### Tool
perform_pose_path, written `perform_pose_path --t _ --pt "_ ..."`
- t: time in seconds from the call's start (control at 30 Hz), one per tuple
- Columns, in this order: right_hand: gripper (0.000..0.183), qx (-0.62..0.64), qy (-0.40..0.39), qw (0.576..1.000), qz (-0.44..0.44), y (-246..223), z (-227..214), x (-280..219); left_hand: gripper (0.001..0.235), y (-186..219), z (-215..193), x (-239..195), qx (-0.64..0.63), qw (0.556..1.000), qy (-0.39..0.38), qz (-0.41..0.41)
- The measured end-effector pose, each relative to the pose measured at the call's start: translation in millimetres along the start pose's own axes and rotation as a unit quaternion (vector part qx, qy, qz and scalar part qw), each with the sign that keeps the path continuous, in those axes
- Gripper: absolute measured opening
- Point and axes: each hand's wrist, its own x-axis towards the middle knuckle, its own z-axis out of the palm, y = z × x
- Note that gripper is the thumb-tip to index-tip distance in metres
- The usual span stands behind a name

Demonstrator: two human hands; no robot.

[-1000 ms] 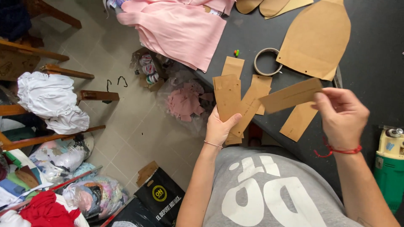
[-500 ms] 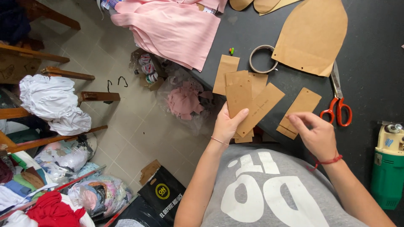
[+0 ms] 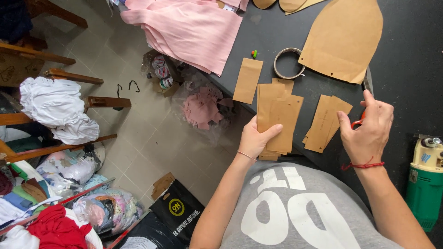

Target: The person is organizing cardboard patterns and fabric pieces on a cutting table, marking them with a pen, and using an electric rotary cutter to trim the fabric.

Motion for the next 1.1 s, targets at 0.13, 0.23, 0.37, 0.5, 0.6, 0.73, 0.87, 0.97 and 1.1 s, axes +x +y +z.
perform_pose_path --t 0.13,0.23,0.37,0.5,0.6,0.73,0.87,0.97,1.1 --pt "0.032 0.279 -0.146 0.926 0.208 -29 21 4 0.042 -4 11 2 0.054 0.996 0.044 0.064" --pt "0.022 0.298 -0.187 0.898 0.263 -44 23 6 0.044 -2 7 0 0.051 0.996 0.041 0.064" --pt "0.023 0.353 -0.192 0.869 0.289 -44 15 12 0.044 -3 2 -6 0.038 0.996 0.031 0.071" --pt "0.040 0.418 -0.225 0.826 0.304 -35 17 11 0.038 -8 -4 -7 0.010 0.996 0.046 0.076" --pt "0.025 0.436 -0.209 0.822 0.300 -33 15 11 0.039 -10 -11 -6 -0.004 0.994 0.075 0.078" --pt "0.010 0.459 -0.092 0.848 0.249 -50 -3 14 0.044 -7 -21 -4 -0.054 0.991 0.105 0.057" --pt "0.016 0.401 -0.028 0.915 0.023 -67 -25 6 0.047 -9 -30 -2 -0.049 0.983 0.160 0.075" --pt "0.014 0.389 -0.046 0.919 -0.050 -66 -25 5 0.046 -13 -32 5 -0.066 0.980 0.168 0.089" --pt "0.014 0.360 -0.028 0.927 -0.103 -67 -25 7 0.049 -17 -33 4 -0.092 0.975 0.179 0.094"
